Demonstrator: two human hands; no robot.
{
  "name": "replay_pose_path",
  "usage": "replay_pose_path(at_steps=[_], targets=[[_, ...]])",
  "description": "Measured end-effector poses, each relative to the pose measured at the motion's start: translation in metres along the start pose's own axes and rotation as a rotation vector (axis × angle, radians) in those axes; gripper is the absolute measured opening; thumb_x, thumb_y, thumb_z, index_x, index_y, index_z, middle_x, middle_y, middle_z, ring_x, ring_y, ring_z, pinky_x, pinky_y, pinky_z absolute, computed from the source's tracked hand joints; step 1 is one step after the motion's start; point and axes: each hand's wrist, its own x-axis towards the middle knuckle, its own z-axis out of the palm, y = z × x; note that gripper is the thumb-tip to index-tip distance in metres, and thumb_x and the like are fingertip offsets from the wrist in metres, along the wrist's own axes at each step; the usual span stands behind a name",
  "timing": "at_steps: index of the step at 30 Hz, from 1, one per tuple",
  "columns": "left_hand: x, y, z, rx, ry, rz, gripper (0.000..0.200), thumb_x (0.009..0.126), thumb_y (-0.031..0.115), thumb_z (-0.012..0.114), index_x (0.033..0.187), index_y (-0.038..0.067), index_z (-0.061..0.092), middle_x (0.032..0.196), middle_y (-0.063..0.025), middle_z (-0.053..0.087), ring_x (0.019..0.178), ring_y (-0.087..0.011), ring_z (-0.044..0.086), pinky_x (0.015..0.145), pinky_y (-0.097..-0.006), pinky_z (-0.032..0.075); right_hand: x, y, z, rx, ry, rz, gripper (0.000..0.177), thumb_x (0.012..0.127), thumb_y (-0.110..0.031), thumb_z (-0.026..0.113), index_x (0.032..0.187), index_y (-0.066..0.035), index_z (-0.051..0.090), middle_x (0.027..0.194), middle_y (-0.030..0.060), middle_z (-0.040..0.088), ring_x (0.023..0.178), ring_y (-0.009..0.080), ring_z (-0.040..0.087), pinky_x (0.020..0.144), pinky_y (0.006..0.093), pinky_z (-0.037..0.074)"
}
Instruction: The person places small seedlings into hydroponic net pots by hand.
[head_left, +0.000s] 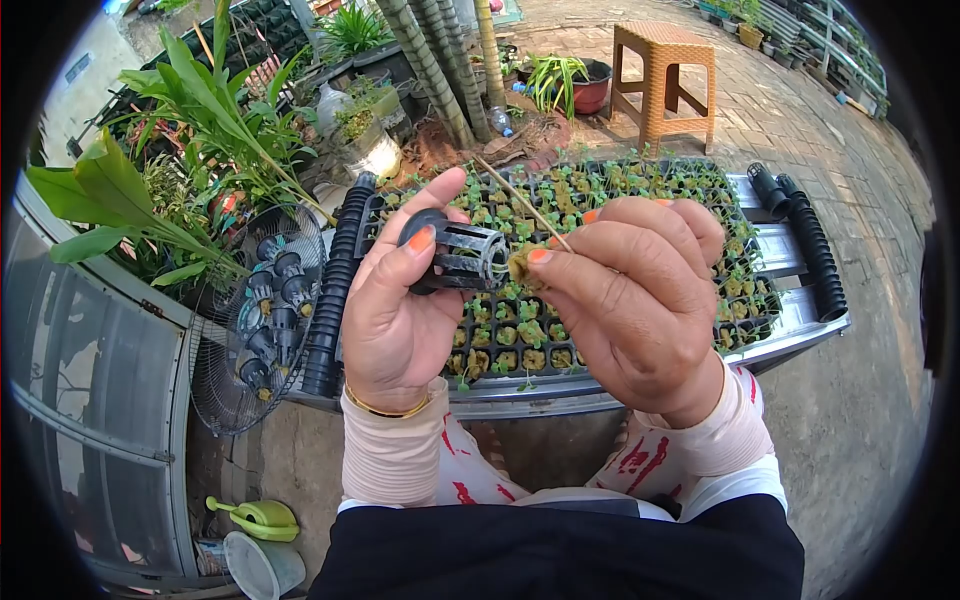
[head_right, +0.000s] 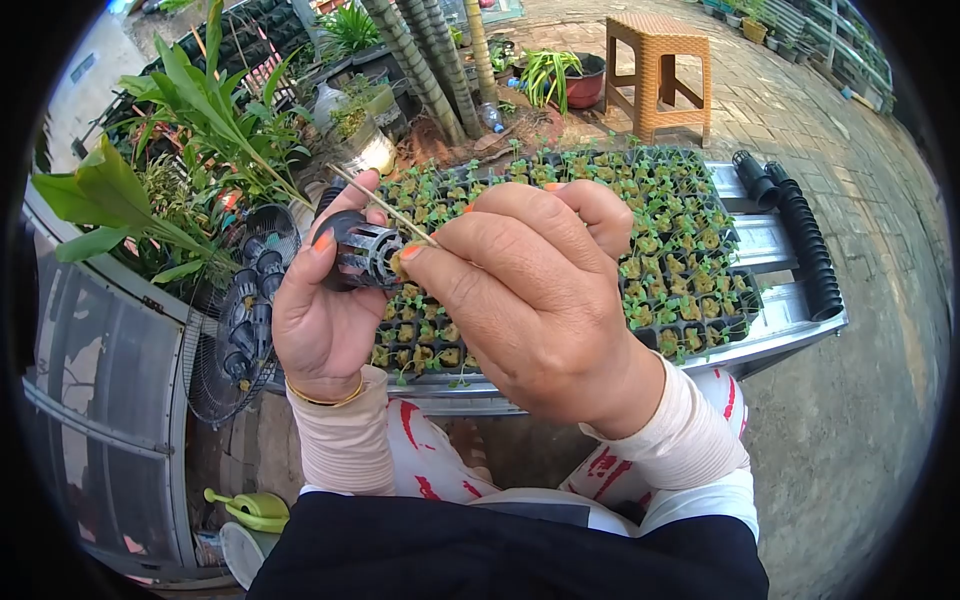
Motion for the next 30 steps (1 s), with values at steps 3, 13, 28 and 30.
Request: replay_pose_path(at_steps=[3,13,28,30], targets=[[-0.002,-0.001,0.009,-0.04,0.038,0.005,0.059,0.086,0.015,0.051,0.134,-0.009,0.027,0.109,-0.0155,0.054,0.105,-0.0231,0.054,0.095,-0.0365,0.042,0.003,-0.001,-0.001,0.061,-0.014,0.026,0.026,0.059,-0.009,0.067,0.085,-0.007,0.065,0.079,0.0007,0.059,0.076,0.0179,0.056,0.073,0.0329,0.031],[-0.001,-0.004,0.019,0.003,0.086,-0.038,0.052,0.085,0.009,0.055,0.131,-0.006,0.035,0.104,-0.0088,0.052,0.097,-0.0176,0.056,0.086,-0.034,0.047,0.004,0.003,-0.007,0.193,-0.109,0.161,0.03,0.061,-0.007,0.074,0.09,-0.007,0.066,0.083,0.0056,0.061,0.082,0.0242,0.057,0.077,0.0342,0.038],[-0.002,-0.012,0.018,0.104,0.099,-0.005,0.051,0.087,0.014,0.058,0.127,-0.004,0.033,0.111,-0.0166,0.052,0.101,-0.0248,0.057,0.084,-0.0378,0.05,0.005,0.014,-0.008,0.257,-0.198,0.137,0.024,0.061,-0.005,0.07,0.083,-0.006,0.064,0.081,0.005,0.061,0.078,0.0217,0.057,0.074,0.0326,0.037],[-0.002,-0.013,0.018,0.134,0.105,-0.005,0.05,0.087,0.015,0.058,0.127,-0.004,0.034,0.11,-0.0157,0.053,0.099,-0.0229,0.057,0.083,-0.036,0.05,0.005,0.014,-0.007,0.251,-0.194,0.147,0.023,0.06,-0.005,0.069,0.083,-0.006,0.064,0.08,0.0051,0.061,0.077,0.0217,0.057,0.074,0.0326,0.038]])
